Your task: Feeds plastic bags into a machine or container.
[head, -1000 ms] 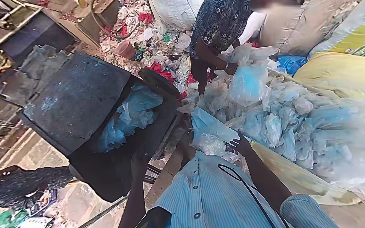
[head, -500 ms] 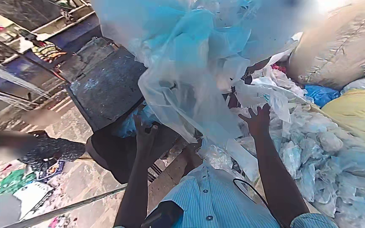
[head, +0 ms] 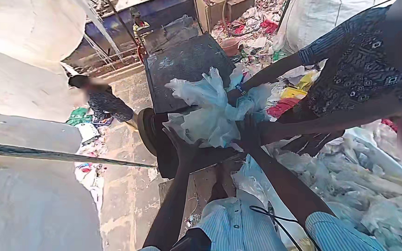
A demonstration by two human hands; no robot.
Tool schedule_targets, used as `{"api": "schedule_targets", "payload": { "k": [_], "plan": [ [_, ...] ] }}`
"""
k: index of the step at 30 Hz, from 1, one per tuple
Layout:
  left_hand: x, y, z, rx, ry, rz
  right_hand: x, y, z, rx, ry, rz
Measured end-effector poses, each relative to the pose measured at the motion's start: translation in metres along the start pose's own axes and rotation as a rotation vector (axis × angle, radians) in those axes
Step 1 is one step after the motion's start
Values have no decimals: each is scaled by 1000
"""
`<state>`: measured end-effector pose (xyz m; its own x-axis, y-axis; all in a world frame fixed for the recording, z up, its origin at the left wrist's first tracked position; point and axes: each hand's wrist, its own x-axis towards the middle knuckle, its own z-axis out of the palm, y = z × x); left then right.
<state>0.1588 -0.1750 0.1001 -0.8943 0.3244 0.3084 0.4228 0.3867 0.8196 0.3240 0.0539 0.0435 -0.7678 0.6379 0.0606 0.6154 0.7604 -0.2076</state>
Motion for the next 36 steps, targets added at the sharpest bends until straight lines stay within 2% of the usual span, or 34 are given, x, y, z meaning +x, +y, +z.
{"api": "schedule_targets", "payload": {
  "k": [3, 7, 9, 11, 13, 16, 18, 20, 22, 23, 24, 25, 26, 27, 28, 29, 32, 35, 36],
  "plan": [
    [32, 14, 25, 107, -117, 132, 17, -8, 9, 46, -55, -2],
    [93, 61, 73, 494, -452, 322, 37, -7, 10, 99, -157, -33],
    [128, 74, 107, 659, -652, 347, 49, -5, 8, 114, -226, -43],
    [154, 68, 134, 768, -834, 286, 60, -2, 12, 147, -265, -60],
    [163, 48, 144, 789, -952, 215, 70, -1, 18, 158, -325, -87],
    [144, 15, 133, 803, -1026, 186, 81, -6, 19, 137, -467, -180],
    [124, -12, 124, 824, -1096, 111, 90, -22, 11, 111, -602, -242],
    [115, -45, 121, 778, -1116, 39, 107, -44, 4, 111, -734, -230],
    [115, -91, 134, 601, -1131, -49, 124, -45, 47, 137, -675, -256],
    [109, -131, 146, 473, -1068, -14, 134, -43, 71, 141, -670, -262],
    [98, -175, 157, 366, -923, 118, 147, -42, 87, 133, -694, -259],
    [91, -205, 166, 337, -708, 283, 162, -43, 97, 137, -724, -244],
    [119, -164, 154, 574, -1015, 24, 179, -43, 104, 148, -754, -230],
    [139, -139, 152, 666, -1156, -169, 194, -43, 110, 175, -781, -219],
    [152, -128, 153, 668, -1202, -291, 210, -42, 115, 228, -806, -202],
    [163, -125, 155, 653, -1212, -319, 226, -43, 119, 305, -831, -180],
    [203, -114, 183, 567, -1095, -476, 271, -44, 148, 538, -911, -78],
    [249, -82, 211, 741, -1225, -543, 296, -39, 184, 678, -859, -20],
    [252, -84, 214, 772, -1253, -480, 300, -38, 192, 709, -843, -35]
  ]
}}
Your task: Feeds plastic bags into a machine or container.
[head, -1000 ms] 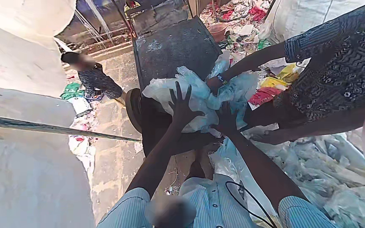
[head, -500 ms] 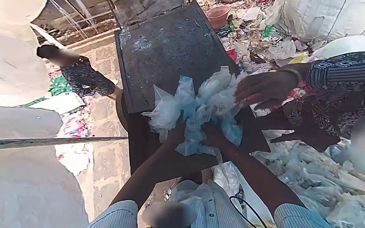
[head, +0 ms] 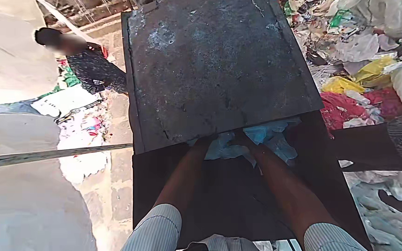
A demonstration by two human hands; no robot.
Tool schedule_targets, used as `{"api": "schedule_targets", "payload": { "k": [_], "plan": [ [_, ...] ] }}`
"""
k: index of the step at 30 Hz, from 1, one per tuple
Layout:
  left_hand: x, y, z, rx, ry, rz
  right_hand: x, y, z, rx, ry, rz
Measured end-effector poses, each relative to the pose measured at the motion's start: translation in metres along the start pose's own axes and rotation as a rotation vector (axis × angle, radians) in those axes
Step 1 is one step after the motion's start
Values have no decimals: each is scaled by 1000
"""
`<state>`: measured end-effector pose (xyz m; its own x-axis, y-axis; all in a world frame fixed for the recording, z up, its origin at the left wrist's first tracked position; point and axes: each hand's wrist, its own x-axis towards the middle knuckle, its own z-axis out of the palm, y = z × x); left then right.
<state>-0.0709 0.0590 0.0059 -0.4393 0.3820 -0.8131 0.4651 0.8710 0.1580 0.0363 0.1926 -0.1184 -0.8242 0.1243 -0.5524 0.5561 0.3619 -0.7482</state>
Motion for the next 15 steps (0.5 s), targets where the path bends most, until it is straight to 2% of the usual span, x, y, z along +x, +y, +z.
{"api": "schedule_targets", "payload": {
  "k": [1, 2, 3, 5, 6, 7, 10, 11, 15],
  "plan": [
    [12, -10, 14, 15, 105, 93, 0, 1, 0, 1, 5, -12],
    [31, -27, 42, -44, 333, 210, -5, 0, 0, -5, 12, -12],
    [37, -31, 45, -116, 332, 189, -11, -6, -3, -14, 9, -13],
    [19, -23, 39, -243, 231, 22, -24, -12, -6, -28, 10, -44],
    [10, -22, 44, -253, 276, 10, -28, -14, -8, -62, 10, -62],
    [-1, -23, 57, -249, 362, 77, -31, -13, -8, -119, 10, -67],
    [-35, -34, 110, -358, 764, 387, -44, -20, -5, -315, 47, -35],
    [-46, -31, 123, -336, 828, 435, -53, -26, -4, -371, 80, -9],
    [-80, -21, 157, -111, 804, 431, -94, -35, 18, -471, 345, -15]
  ]
}}
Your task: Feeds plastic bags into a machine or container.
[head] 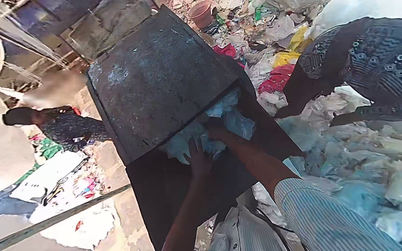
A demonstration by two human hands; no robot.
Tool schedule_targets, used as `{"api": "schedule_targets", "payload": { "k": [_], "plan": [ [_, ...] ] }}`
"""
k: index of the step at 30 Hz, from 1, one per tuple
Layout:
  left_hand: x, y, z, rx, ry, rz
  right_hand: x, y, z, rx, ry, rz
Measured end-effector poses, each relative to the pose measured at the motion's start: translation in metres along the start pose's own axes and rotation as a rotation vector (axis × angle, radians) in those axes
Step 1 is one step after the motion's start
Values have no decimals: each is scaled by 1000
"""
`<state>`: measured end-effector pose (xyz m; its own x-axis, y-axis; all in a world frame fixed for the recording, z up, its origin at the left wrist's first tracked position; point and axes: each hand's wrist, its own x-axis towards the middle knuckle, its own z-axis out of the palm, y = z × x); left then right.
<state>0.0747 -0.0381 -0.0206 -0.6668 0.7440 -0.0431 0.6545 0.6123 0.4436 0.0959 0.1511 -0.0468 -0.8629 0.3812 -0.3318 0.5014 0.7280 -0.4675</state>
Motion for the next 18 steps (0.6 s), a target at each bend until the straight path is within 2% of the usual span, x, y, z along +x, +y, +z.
{"api": "schedule_targets", "payload": {
  "k": [4, 9, 14, 18],
  "plan": [
    [-28, 8, 1, 77, -22, 21, -76, -17, -16, 85, 102, -37],
    [-80, 27, -14, 31, 9, -27, -214, -20, -25, 351, 293, -57],
    [-140, 15, -9, 33, -2, -4, -359, 6, 13, 573, 444, 186],
    [-167, -5, 5, 4, -19, 28, -455, 46, 85, 721, 488, 446]
  ]
}}
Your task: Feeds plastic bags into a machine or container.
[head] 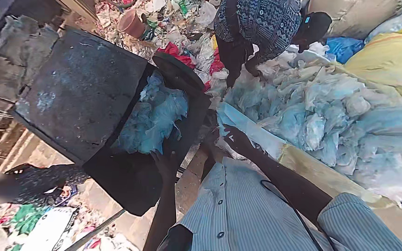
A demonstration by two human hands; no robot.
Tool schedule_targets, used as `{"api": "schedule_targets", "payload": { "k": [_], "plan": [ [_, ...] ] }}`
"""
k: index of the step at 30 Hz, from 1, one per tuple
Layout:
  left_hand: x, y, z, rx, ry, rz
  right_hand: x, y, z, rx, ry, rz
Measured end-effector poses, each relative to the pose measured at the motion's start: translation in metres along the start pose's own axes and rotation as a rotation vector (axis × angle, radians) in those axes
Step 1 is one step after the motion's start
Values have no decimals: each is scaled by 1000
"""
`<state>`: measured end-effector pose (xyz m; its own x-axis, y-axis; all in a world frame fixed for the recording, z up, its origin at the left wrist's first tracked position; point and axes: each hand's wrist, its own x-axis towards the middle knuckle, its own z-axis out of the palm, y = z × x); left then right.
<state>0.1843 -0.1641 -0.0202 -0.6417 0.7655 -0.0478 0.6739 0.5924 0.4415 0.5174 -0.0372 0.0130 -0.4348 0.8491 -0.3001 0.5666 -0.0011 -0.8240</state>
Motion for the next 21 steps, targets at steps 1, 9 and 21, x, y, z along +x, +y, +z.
{"api": "schedule_targets", "payload": {
  "k": [1, 9, 21],
  "plan": [
    [-6, -6, 4, -27, -5, 4, -17, 27, -3, 1, 22, 78],
    [-25, -21, -10, 151, -372, -91, -149, 199, 8, 13, 64, 700],
    [-9, 1, -6, 221, -562, -79, -193, 246, 40, 145, 3, 839]
  ]
}}
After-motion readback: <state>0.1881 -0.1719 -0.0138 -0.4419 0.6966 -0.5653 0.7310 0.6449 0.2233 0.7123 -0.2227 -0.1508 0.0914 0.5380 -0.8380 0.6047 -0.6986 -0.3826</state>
